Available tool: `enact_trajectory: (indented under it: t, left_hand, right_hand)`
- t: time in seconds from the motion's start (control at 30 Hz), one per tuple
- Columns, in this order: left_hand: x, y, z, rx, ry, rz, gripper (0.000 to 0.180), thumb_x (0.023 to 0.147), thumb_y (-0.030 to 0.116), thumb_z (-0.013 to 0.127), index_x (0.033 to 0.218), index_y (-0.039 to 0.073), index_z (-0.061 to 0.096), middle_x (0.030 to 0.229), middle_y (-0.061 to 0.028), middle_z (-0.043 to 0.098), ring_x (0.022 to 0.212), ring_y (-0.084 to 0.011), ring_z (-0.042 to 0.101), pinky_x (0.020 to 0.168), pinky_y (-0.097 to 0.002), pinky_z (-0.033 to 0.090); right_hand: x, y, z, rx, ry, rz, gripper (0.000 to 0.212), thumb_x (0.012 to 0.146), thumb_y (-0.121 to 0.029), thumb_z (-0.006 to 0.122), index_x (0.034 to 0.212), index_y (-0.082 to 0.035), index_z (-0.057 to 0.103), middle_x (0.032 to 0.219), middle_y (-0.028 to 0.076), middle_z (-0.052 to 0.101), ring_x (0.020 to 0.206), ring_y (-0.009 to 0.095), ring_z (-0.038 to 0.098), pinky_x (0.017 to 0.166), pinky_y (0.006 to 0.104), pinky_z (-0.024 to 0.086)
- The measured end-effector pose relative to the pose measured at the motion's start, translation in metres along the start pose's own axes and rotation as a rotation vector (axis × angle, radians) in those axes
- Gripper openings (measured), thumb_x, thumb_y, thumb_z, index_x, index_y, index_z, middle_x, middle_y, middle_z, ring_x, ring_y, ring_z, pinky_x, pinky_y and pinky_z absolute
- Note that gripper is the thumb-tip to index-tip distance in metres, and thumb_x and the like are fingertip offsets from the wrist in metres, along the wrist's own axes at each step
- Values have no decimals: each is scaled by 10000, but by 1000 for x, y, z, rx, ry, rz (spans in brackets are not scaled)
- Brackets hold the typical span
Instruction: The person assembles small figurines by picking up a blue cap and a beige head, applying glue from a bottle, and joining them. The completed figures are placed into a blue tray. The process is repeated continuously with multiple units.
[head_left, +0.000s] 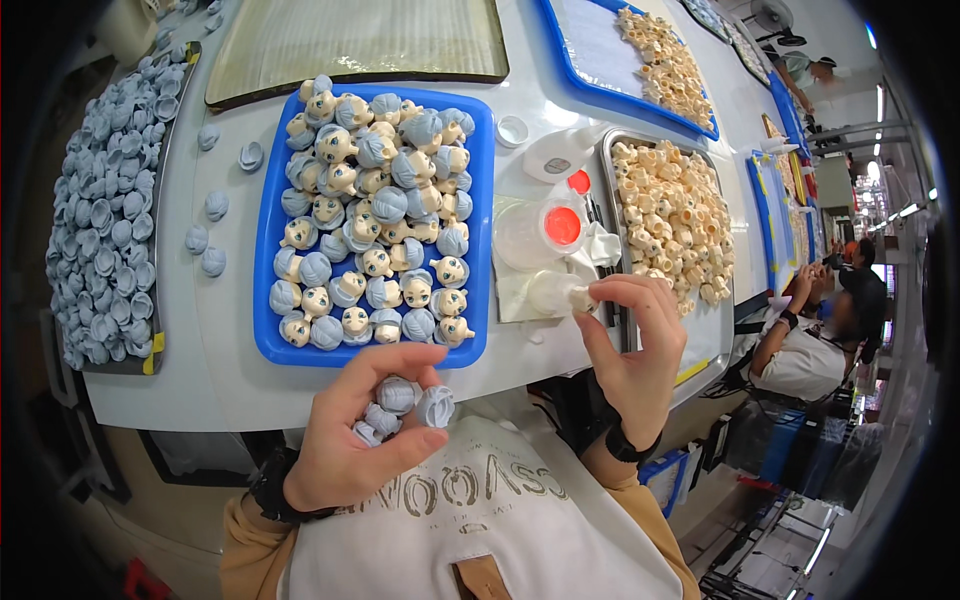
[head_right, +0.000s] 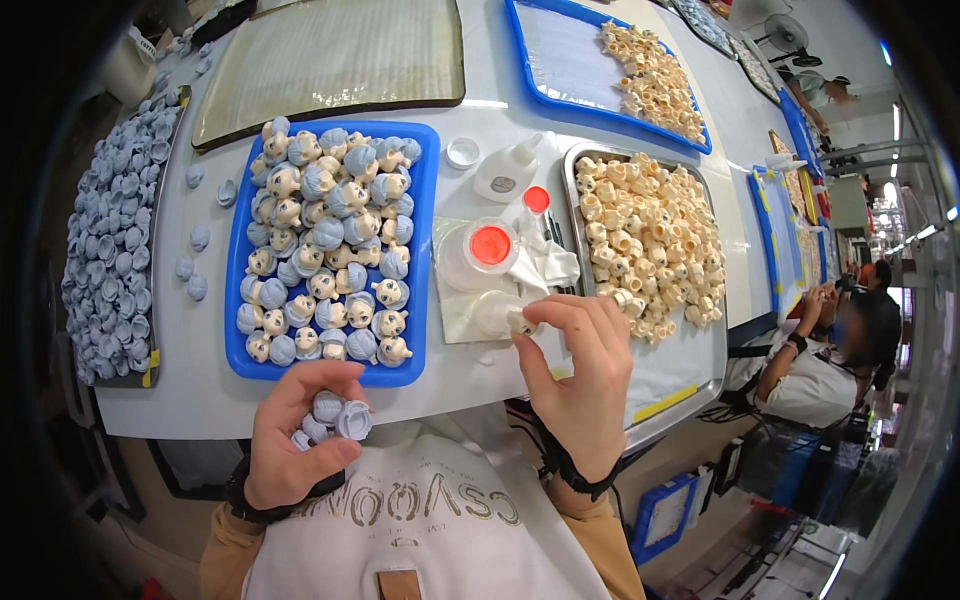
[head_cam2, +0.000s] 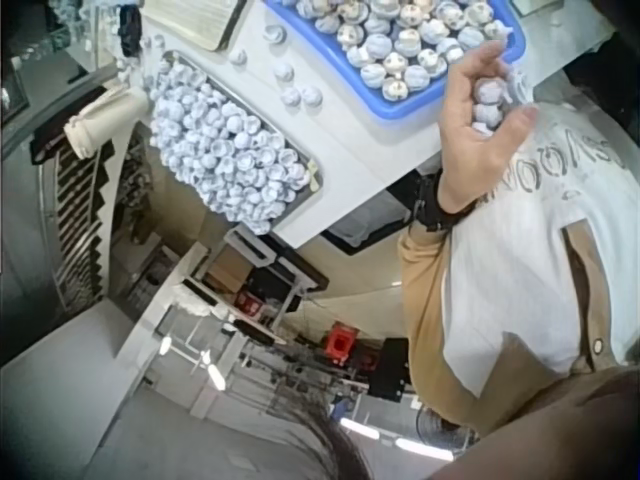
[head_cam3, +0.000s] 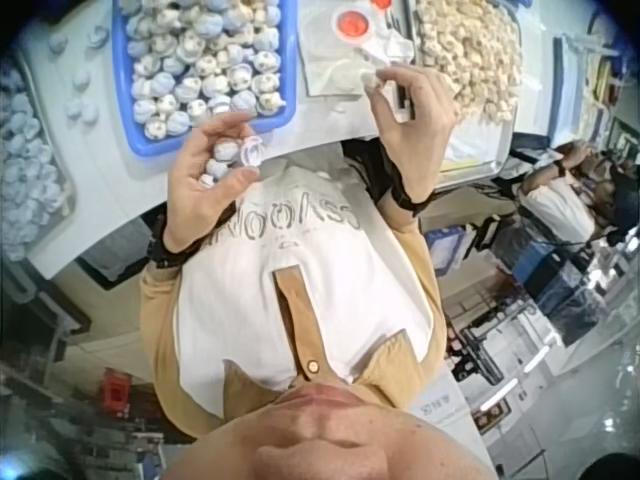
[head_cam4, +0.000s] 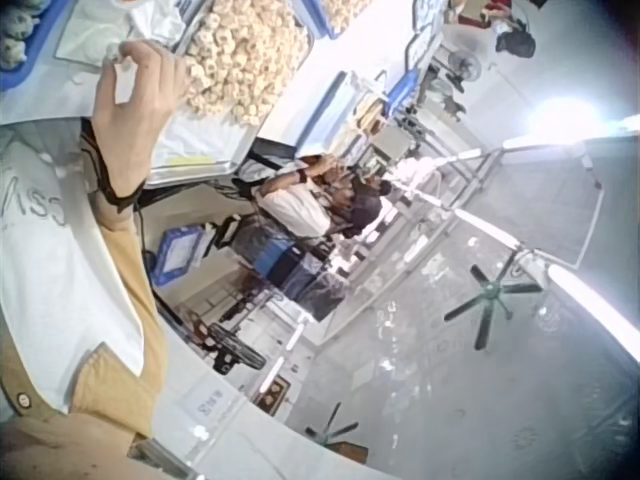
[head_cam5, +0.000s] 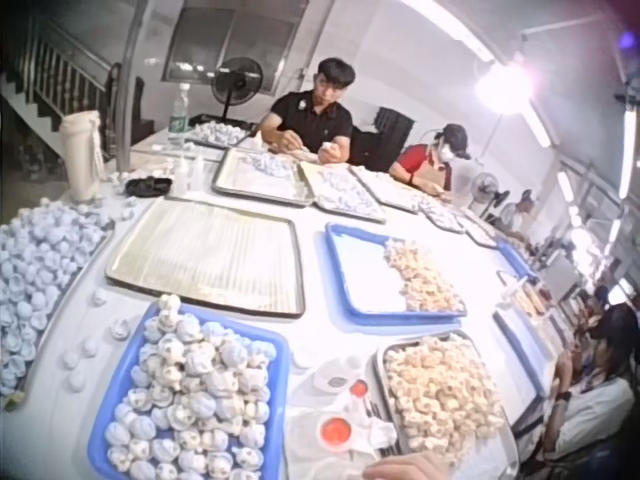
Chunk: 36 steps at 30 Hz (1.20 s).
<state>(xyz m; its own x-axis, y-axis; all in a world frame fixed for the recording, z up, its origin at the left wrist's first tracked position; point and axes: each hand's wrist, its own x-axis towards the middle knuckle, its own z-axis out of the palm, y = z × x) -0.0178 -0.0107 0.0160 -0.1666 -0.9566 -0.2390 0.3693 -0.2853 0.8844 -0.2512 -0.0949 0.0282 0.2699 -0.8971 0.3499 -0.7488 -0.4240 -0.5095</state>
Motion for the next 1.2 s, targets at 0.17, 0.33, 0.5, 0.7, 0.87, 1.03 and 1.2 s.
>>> enact_trajectory:
  t: [0.17, 0.33, 0.5, 0.7, 0.87, 1.03, 1.2]
  left_hand:
    - [-1, -4, -4, 9, -66, 12, 381, 756, 48, 713, 1075, 17, 505, 945, -13, 545, 761, -27, 495, 680, -179, 406]
    - [1, -8, -3, -16, -101, 90, 431, 742, 103, 757, 1074, 25, 493, 955, -33, 557, 826, -50, 516, 723, -196, 419]
    - [5, -17, -1, -22, -148, 219, 442, 725, 82, 771, 1060, 33, 486, 959, -50, 568, 799, -54, 518, 693, -204, 422]
    - [5, -12, -3, -54, -204, 229, 447, 710, 55, 777, 1051, 49, 489, 951, -46, 572, 693, -32, 489, 587, -198, 387]
    - [2, -12, -5, -30, -159, 177, 443, 700, 51, 783, 1038, 55, 495, 941, -30, 566, 662, -18, 464, 561, -179, 369]
    - [1, -15, -8, 19, -136, 185, 421, 696, 45, 784, 1014, 62, 509, 937, -18, 558, 628, -11, 447, 531, -171, 352]
    - [2, -14, -7, 46, -140, 223, 418, 682, 44, 794, 999, 66, 521, 938, -16, 558, 598, -13, 441, 508, -175, 349]
  right_hand:
    - [-5, 5, -1, 35, 27, 0, 267, 616, 24, 700, 849, -40, 586, 830, 76, 614, 768, 241, 540, 714, 330, 401]
    - [-16, 2, 4, 405, 215, 66, 268, 621, 39, 699, 855, -21, 582, 847, 111, 620, 782, 216, 548, 725, 320, 414]
    - [-19, -23, 10, 981, 9, -106, 330, 599, 40, 718, 901, 1, 591, 891, 149, 624, 802, 220, 551, 731, 319, 413]
    - [-13, -43, 20, 990, -165, -205, 310, 639, 12, 744, 915, -34, 610, 898, 112, 633, 779, 211, 579, 681, 304, 422]
    - [-4, -47, 14, 805, -292, -280, 338, 603, 20, 740, 914, -39, 622, 896, 89, 634, 764, 215, 577, 663, 306, 414]
    - [0, -47, 10, 663, -341, -333, 323, 580, -7, 740, 880, -33, 623, 862, 101, 637, 742, 220, 582, 690, 352, 424]
    - [0, -49, 9, 664, -340, -314, 323, 593, -15, 740, 896, -44, 632, 871, 79, 626, 741, 222, 566, 656, 316, 414]
